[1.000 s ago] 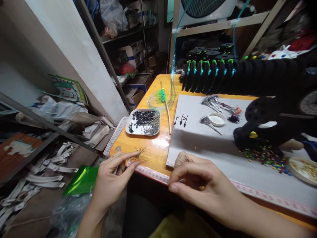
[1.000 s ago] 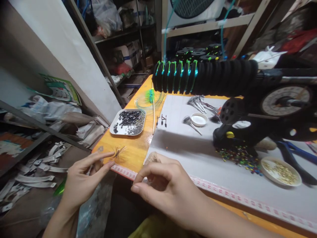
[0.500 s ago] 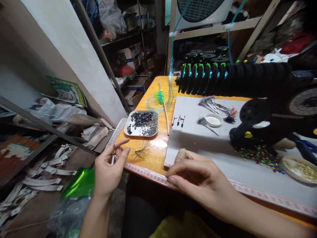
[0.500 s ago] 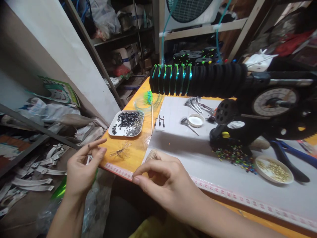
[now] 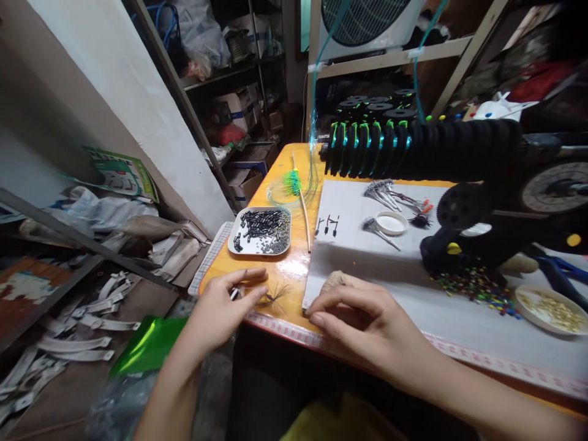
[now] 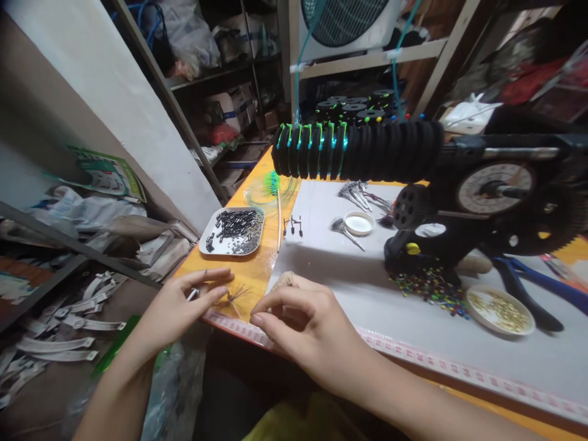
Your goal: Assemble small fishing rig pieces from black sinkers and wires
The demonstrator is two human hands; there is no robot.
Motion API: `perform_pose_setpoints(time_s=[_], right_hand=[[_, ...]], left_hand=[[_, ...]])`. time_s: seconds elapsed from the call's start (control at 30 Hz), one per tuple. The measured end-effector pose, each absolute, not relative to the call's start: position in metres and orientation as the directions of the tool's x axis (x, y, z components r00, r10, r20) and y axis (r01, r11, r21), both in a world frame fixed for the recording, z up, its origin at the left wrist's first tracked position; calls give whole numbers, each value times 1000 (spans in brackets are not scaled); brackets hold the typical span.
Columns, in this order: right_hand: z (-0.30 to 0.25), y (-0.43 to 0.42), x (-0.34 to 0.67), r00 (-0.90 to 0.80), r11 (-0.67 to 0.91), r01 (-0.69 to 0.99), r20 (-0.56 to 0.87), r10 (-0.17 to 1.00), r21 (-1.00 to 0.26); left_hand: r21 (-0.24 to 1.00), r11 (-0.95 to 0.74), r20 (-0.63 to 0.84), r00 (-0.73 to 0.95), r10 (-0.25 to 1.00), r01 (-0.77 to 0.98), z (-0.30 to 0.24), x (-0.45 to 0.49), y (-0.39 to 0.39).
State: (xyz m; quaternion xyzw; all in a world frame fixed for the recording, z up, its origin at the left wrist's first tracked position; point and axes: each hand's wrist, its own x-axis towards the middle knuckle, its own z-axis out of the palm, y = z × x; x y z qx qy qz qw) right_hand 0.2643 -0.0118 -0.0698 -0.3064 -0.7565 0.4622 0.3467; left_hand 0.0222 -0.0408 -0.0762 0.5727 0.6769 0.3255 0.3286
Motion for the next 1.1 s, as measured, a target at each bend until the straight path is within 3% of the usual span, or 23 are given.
perform_pose_setpoints(time_s=[0.27,0.43,0.7,0.93,1.1], right_hand=[[-70,-7,264,-552,390,181,234,800,-903],[-68,-10,265,-544,400,164,255,799,-902],[-69,-6,266,-560,428,157,277,781,-890],[-70,-3,271,-597,626,153,434,675,-764],[-72,-7,271,-648,691,143,460,607,-709]], left_hand=[[809,54,128,-265,956,585,-79,35,-65],[852,-146,256,-156,954,502,-80,34,-71],[692,-304,466,-84,881,655,-108,58,-64],[520,-391,694,-109,712,759,-104,63,-87],[458,-386,723,-84,685,801,-98,64,-98]])
